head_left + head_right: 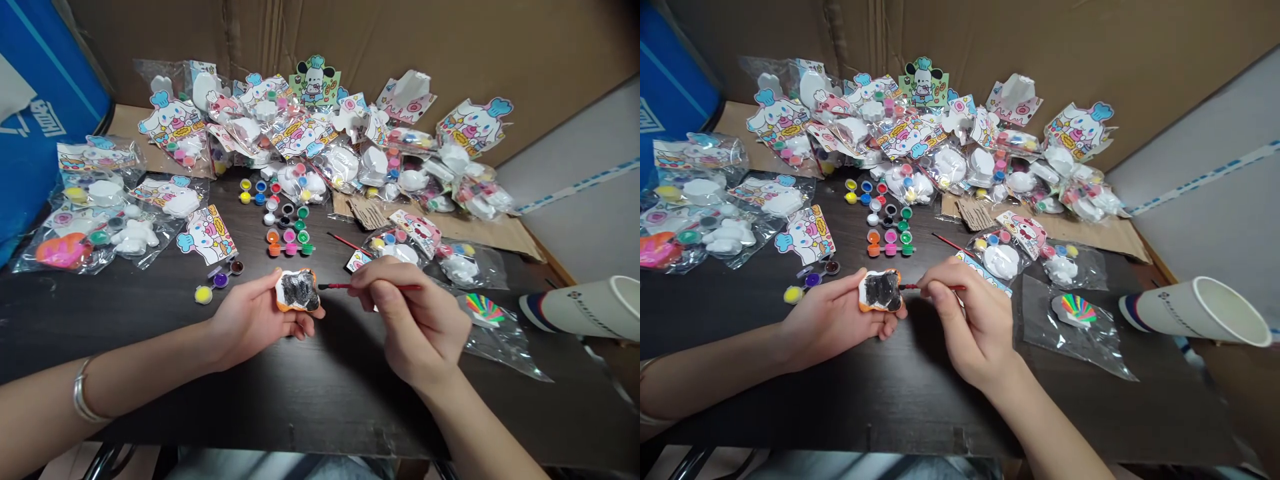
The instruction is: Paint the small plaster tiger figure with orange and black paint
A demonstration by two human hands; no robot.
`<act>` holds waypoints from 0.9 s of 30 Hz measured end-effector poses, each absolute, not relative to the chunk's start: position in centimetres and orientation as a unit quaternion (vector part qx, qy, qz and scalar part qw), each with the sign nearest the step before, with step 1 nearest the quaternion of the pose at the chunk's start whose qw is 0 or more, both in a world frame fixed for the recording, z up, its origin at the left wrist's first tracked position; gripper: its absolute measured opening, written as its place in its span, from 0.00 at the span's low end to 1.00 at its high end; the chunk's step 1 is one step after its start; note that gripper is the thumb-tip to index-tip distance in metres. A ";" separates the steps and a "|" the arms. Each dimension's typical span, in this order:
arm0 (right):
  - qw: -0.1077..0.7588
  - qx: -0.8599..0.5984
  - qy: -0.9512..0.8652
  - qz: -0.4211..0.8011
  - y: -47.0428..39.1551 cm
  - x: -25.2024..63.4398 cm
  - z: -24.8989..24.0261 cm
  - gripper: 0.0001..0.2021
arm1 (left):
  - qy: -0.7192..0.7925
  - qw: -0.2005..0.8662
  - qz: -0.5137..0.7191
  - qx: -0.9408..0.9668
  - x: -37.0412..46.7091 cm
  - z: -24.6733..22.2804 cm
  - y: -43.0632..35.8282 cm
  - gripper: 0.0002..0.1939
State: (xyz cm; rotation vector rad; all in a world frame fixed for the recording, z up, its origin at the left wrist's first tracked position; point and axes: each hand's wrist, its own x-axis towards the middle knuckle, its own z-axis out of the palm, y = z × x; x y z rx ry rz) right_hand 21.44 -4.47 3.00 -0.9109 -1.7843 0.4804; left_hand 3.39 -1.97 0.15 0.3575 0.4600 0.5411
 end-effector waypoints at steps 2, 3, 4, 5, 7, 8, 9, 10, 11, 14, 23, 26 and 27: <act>0.503 -0.366 -0.751 0.220 -4.5 21.2 3.1 0.09 | 0.236 0.919 0.261 0.176 3.5 0.3 -2.0 0.25; 0.491 -0.360 -0.762 0.222 -4.5 21.1 3.1 0.09 | 0.243 0.918 0.260 0.176 3.5 0.4 -2.0 0.27; 0.484 -0.358 -0.770 0.213 -4.5 21.0 3.1 0.09 | 0.249 0.916 0.259 0.176 3.5 0.5 -2.0 0.29; 0.488 -0.359 -0.771 0.197 -4.5 20.9 3.1 0.09 | 0.254 0.915 0.259 0.175 3.6 0.5 -2.0 0.30; 0.505 -0.362 -0.762 0.180 -4.5 20.8 3.1 0.09 | 0.251 0.917 0.259 0.172 3.6 0.5 -2.0 0.30; 0.504 -0.359 -0.763 0.185 -4.5 20.8 3.1 0.09 | 0.244 0.919 0.259 0.170 3.6 0.4 -2.0 0.29; 0.497 -0.350 -0.770 0.193 -4.5 20.8 3.1 0.09 | 0.237 0.921 0.259 0.167 3.6 0.3 -2.0 0.29; 0.483 -0.343 -0.781 0.198 -4.5 20.7 3.1 0.09 | 0.230 0.923 0.260 0.166 3.6 0.3 -2.0 0.28; 0.471 -0.342 -0.789 0.195 -4.5 20.7 3.1 0.09 | 0.226 0.924 0.261 0.164 3.5 0.2 -2.0 0.27; 0.490 -0.363 -0.775 0.167 -4.5 20.6 3.2 0.09 | 0.227 0.924 0.260 0.166 3.5 0.1 -2.0 0.26; 0.474 -0.352 -0.791 0.162 -4.7 20.4 3.5 0.10 | 0.214 0.928 0.257 0.164 3.4 -0.1 -2.0 0.26; 0.485 -0.328 -0.789 0.184 -4.8 20.3 3.4 0.10 | 0.218 0.926 0.260 0.166 3.4 0.0 -2.0 0.27; 0.471 -0.320 -0.800 0.188 -4.9 20.2 3.4 0.09 | 0.219 0.925 0.263 0.166 3.5 0.0 -2.1 0.27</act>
